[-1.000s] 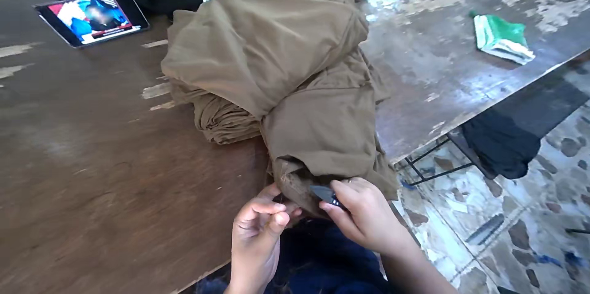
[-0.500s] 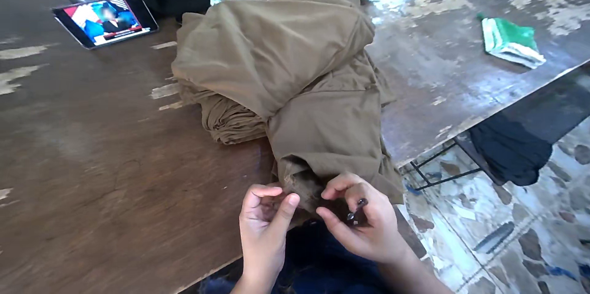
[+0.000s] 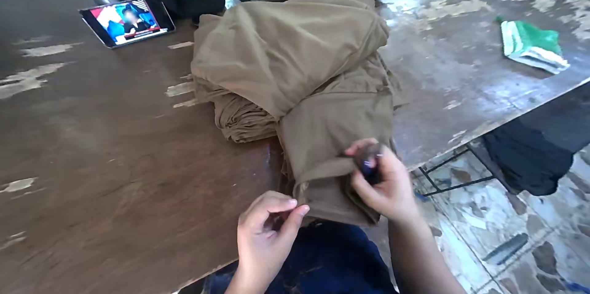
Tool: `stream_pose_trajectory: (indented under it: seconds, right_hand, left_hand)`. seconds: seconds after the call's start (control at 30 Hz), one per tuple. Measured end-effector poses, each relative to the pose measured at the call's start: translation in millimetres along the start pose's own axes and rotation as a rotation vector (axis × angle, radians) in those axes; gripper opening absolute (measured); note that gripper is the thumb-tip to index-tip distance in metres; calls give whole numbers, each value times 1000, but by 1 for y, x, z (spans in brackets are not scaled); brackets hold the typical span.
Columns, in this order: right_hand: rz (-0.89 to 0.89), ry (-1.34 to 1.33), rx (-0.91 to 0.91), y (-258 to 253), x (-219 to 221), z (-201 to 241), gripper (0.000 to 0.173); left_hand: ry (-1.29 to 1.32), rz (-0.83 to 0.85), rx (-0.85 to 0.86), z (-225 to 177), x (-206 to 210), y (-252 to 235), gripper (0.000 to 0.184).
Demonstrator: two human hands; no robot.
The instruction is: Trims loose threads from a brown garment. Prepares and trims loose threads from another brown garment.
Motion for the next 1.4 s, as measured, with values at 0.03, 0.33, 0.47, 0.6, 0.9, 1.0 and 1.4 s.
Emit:
stream_pose_trajectory:
  seconds: [0.03, 0.33, 0.47, 0.6, 0.9, 1.0, 1.4]
  right_hand:
    - [1, -184, -2, 0, -9, 3, 21]
    - [445, 400, 31, 22, 9, 22, 39]
    - [466, 600, -32, 27, 23, 25, 58]
    - [481, 695, -25, 24, 27, 27, 58]
    - [475, 629, 26, 27, 22, 27, 54]
    - [468, 576, 76, 25, 19, 28, 57]
    - [485, 709, 9, 1, 35, 26, 61]
  left_hand:
    - [-125, 37, 69, 0, -4, -1, 13]
    - [-288, 302, -69, 9, -12, -4, 2]
    - [-242, 191, -97, 9, -9, -1, 3]
    - [-164, 248, -44, 9, -5, 0, 5]
    - [102, 745, -48, -3, -19, 1, 20]
    - [141, 976, -11, -16, -20, -3, 41]
    - [-417, 124, -88, 5, 1, -22, 24]
Point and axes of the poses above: each hand's wrist, its own y-axis away from the middle knuckle, its own x-axis out of the palm, z = x × y, the point moved 4 cm from there along -y, towards the middle knuckle, and after that the axes turned 10 degrees about -y, right-handed, at the moved point
